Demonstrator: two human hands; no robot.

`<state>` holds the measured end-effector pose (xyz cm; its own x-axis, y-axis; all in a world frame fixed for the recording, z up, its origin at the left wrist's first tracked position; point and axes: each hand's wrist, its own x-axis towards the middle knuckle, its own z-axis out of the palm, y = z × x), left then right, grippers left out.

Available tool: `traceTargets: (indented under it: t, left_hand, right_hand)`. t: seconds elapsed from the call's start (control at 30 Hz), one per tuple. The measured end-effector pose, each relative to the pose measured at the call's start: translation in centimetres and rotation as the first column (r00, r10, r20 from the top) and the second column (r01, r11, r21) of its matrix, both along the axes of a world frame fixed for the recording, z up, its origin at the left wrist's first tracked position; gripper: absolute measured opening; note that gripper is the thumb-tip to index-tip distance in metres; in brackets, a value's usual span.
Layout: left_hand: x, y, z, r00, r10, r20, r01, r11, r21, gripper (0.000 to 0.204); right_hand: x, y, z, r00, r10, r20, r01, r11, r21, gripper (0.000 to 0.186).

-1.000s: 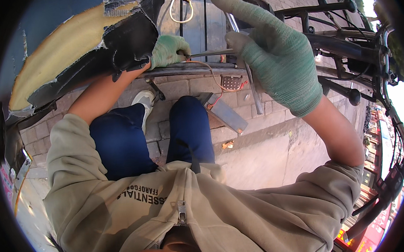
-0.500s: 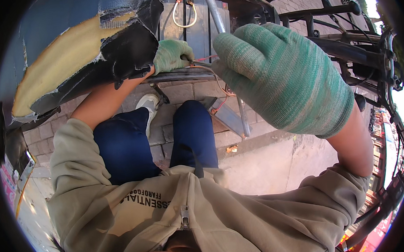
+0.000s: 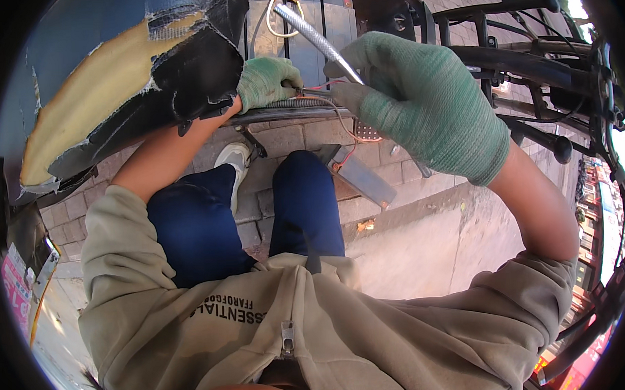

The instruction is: The person works on the exposed wiring and battery compartment of a scooter or e-bike. They use a screwdriver and pliers to strip wire insulation, connect wires to terminals, and secure a battery pack into the frame.

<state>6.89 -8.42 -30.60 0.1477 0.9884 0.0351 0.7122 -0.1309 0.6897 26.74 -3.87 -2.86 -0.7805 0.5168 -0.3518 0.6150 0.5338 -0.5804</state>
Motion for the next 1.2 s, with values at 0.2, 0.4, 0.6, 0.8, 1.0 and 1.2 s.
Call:
traceTargets:
  t: [0.2, 0.4, 0.6, 0.8, 1.0, 1.2]
  left_hand:
    - [0.2, -0.2, -1.0, 0.994, 0.086, -0.068, -0.080, 0.993, 0.083, 0.019]
    - [1.0, -1.4, 3.5, 0.929, 0.347, 0.131, -0.371, 0.884, 0.286, 0.023]
    - [6.0, -5.2, 11.9, 0.965, 0.223, -0.136, -0.210, 0.973, 0.100, 0.035]
    - [6.8, -4.5, 13.9, 0.933, 0.233, -0.274, -0.236, 0.971, 0.021, 0.036]
    - [5.2, -2.5, 11.6, 0.950, 0.114, -0.290, -0.121, 0.993, -0.005, 0.041]
    - [4.0, -1.2, 10.9, 0.966, 0.083, -0.246, -0.099, 0.994, -0.051, 0.020]
  right_hand:
    - [0.2, 1.0, -0.9, 0.969, -0.207, -0.134, 0.177, 0.962, -0.208, 0.035]
    - [0.7, 0.4, -1.7, 0.926, -0.267, -0.266, 0.189, 0.940, -0.284, 0.035]
    - [1.3, -0.2, -2.3, 0.900, -0.285, -0.331, 0.112, 0.883, -0.457, 0.033]
    - [0.8, 0.8, -1.0, 0.903, 0.364, -0.229, -0.072, 0.654, 0.753, 0.027]
    - [2.4, 2.1, 3.0, 0.551, 0.791, 0.268, -0.605, 0.157, 0.781, 0.019]
    - [0.3, 3.4, 1.6, 0.637, 0.700, 0.323, -0.610, 0.201, 0.767, 0.015]
